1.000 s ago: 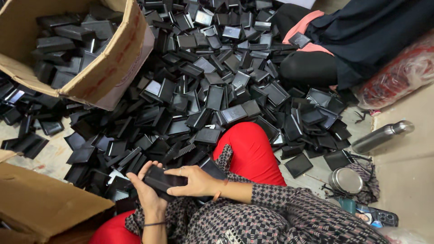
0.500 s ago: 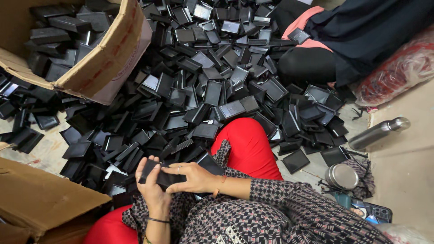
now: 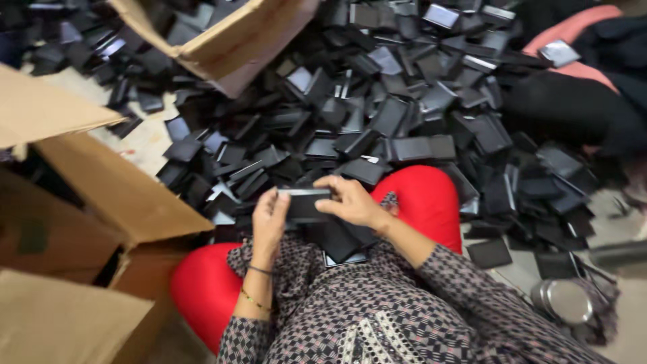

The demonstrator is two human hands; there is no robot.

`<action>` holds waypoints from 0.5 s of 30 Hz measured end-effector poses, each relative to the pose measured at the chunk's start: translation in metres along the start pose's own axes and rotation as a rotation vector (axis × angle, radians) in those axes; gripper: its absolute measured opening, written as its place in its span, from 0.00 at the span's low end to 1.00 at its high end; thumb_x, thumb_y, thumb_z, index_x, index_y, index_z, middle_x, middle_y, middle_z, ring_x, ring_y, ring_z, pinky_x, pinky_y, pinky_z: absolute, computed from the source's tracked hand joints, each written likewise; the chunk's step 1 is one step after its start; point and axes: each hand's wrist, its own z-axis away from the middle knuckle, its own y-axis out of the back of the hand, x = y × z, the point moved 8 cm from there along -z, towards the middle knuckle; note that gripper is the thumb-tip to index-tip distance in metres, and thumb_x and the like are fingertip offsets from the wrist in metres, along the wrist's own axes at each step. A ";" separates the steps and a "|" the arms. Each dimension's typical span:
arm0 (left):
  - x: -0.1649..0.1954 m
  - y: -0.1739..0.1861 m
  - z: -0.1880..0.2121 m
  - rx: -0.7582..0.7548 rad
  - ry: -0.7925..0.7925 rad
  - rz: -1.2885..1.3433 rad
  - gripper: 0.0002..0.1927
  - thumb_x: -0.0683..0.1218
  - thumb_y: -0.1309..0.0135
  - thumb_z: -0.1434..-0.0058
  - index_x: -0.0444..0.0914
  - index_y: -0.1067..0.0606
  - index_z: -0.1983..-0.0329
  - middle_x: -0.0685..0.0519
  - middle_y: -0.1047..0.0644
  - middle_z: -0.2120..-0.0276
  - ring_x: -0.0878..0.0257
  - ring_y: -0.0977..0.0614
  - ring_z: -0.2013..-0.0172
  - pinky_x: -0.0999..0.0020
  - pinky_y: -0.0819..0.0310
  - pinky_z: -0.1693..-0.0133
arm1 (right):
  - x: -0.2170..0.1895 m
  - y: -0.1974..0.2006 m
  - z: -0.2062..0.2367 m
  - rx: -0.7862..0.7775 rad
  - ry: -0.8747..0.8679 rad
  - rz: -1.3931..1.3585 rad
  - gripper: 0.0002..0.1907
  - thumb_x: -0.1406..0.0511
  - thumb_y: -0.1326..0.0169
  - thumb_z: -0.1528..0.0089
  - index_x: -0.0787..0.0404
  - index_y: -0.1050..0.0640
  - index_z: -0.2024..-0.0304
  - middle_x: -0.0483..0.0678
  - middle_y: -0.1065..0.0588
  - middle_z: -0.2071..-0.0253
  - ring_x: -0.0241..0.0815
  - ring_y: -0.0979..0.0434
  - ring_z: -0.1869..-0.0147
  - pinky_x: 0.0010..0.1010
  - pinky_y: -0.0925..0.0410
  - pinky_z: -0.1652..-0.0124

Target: The person sits on the floor surrounded by many small black boxes. They repeatedly pick up boxes, open them, and place them into a nearby cardboard box. The process continues with consistent hand movements and no tools used.

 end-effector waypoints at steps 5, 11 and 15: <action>-0.002 0.015 0.005 0.160 -0.001 -0.305 0.19 0.55 0.41 0.34 0.35 0.23 0.72 0.63 0.26 0.79 0.74 0.29 0.74 0.74 0.32 0.70 | -0.020 -0.025 0.007 -0.101 0.010 -0.506 0.23 0.65 0.43 0.37 0.65 0.29 0.40 0.43 0.22 0.50 0.33 0.21 0.49 0.27 0.26 0.51; 0.027 0.012 -0.005 -0.043 -0.172 0.056 0.19 0.55 0.43 0.31 0.34 0.26 0.52 0.58 0.24 0.61 0.72 0.26 0.60 0.76 0.30 0.55 | -0.109 0.011 0.014 0.219 0.476 0.083 0.16 0.67 0.38 0.39 0.66 0.23 0.49 0.53 0.20 0.59 0.40 0.20 0.56 0.30 0.27 0.55; 0.018 0.032 -0.025 0.094 -0.121 0.244 0.23 0.61 0.54 0.30 0.41 0.29 0.44 0.58 0.21 0.50 0.70 0.20 0.50 0.75 0.26 0.49 | -0.196 0.103 -0.022 0.810 1.026 0.387 0.08 0.66 0.39 0.36 0.65 0.22 0.58 0.56 0.22 0.66 0.49 0.23 0.64 0.37 0.31 0.62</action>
